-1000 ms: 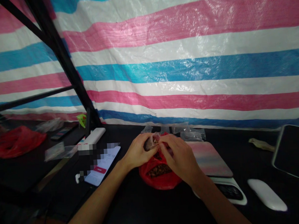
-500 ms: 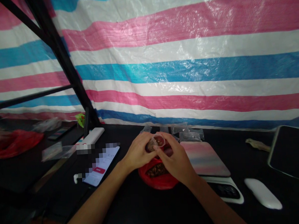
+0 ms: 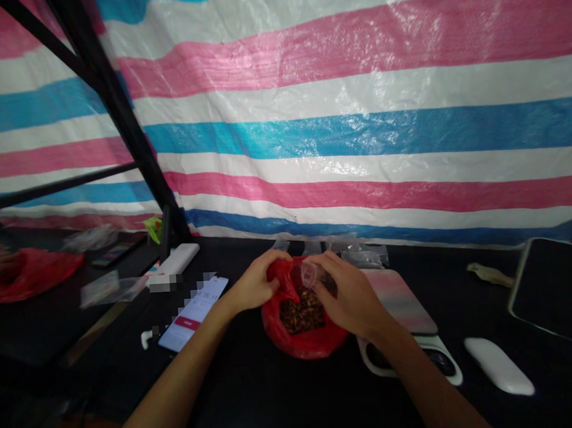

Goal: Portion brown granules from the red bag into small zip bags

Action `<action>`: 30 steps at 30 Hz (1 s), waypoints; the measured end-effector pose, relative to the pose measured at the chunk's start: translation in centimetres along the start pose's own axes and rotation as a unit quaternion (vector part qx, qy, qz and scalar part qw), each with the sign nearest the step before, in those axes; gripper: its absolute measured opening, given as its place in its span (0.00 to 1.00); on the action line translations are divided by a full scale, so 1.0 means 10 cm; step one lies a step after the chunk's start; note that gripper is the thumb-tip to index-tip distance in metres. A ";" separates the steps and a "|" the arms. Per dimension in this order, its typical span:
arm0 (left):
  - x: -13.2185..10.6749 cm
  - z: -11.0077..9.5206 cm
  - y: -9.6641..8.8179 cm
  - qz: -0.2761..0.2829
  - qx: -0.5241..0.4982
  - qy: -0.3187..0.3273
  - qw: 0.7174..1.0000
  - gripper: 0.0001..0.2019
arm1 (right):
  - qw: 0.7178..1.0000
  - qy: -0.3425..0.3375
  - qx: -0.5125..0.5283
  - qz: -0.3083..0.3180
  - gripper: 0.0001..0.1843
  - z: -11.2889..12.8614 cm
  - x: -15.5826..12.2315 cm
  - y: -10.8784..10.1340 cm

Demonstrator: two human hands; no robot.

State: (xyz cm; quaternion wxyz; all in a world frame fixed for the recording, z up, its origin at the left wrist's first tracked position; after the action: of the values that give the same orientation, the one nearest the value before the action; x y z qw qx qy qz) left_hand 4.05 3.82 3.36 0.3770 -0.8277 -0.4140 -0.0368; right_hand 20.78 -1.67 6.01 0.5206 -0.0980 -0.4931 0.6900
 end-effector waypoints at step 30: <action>-0.02 0.30 -0.15 -0.145 -0.106 -0.074 0.981 0.19 | 0.986 -0.003 -0.155 0.059 0.34 -0.02 0.00 0.27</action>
State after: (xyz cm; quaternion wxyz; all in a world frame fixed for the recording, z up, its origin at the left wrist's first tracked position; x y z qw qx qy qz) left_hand 2.14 6.21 2.06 0.2460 -0.7949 -0.5496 -0.0736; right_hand 19.23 -1.46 3.82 0.4560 -0.2041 -0.5889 0.6352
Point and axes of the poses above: each hand's wrist, its own x-axis towards the middle knuckle, its own y-axis out of the palm, z = x × y, the point moved 8 cm from there along x, towards the middle knuckle, and after that the axes turned 11 degrees about z, right-handed, at the moved point
